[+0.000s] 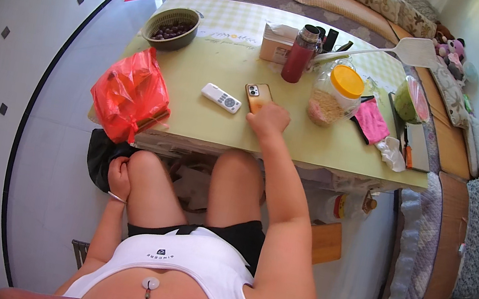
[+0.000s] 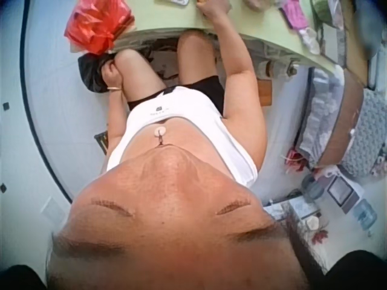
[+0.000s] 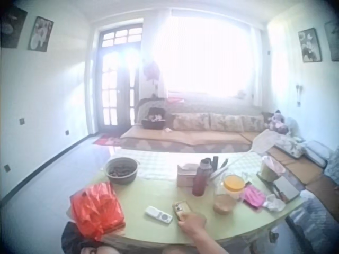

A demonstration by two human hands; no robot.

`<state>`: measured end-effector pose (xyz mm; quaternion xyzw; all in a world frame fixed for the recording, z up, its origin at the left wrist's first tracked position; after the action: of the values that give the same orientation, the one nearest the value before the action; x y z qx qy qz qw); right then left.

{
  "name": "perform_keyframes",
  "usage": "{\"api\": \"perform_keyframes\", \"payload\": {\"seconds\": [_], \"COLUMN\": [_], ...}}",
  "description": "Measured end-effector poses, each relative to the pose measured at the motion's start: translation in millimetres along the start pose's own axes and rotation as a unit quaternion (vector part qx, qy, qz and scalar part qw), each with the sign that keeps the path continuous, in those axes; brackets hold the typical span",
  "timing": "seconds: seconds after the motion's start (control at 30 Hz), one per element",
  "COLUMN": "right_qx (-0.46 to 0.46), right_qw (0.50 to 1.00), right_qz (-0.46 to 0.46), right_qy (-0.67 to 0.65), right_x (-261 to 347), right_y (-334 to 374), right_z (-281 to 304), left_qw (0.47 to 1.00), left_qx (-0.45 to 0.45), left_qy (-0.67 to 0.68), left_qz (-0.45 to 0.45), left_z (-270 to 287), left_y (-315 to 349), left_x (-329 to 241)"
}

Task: The person sits at a table and handles several items, including a red plastic bag, a white paper, and a yellow snack packet. They fold the paper, place it into the red bag, then open the yellow packet and put it into the same bag. The person also briefly moves a phone and a jar on the table.

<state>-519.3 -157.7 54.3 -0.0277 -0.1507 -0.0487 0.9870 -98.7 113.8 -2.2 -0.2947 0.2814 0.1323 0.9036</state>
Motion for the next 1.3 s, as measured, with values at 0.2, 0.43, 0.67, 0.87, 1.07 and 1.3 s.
{"api": "perform_keyframes", "payload": {"seconds": [0.2,0.43,0.67,0.87,1.07,1.3], "right_qx": [-0.026,-0.265,-0.279,-0.173,-0.273,-0.13], "right_qw": [0.994,0.952,0.958,0.984,0.958,0.955], "right_qz": [0.028,0.146,-0.059,-0.031,0.061,0.144], "right_qy": [0.099,-0.043,0.04,0.004,-0.059,-0.225], "right_x": [6.9,-2.6,-109.2,-131.0,-179.8,-202.5], "right_y": [2.4,20.5,-62.6,-75.3,-36.4,85.3], "right_z": [-9.1,85.2,180.7,180.3,192.6,239.8], "left_qw": [1.0,0.999,1.0,1.0,0.999,0.999], "left_qx": [0.0,0.007,0.008,0.007,0.025,0.029], "left_qy": [0.014,0.026,0.024,0.011,-0.016,-0.013], "left_qz": [0.022,0.018,-0.001,0.001,-0.012,0.004], "left_z": [-3.7,-1.2,-6.2,-10.0,-12.7,-13.7], "left_y": [0.7,2.2,-2.1,1.9,2.4,2.6], "left_x": [5.3,0.5,2.2,5.9,3.2,18.5]}}
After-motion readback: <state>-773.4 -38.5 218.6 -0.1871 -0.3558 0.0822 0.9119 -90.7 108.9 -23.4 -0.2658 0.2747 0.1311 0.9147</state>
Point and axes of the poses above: each hand's wrist, its own y-axis away from the middle knuckle, its own z-axis out of the back of the hand, x = y × z, the point moved 9 cm from there along -y, towards the middle knuckle, and after that the axes turned 5 degrees about -y, right-handed, at the moved point
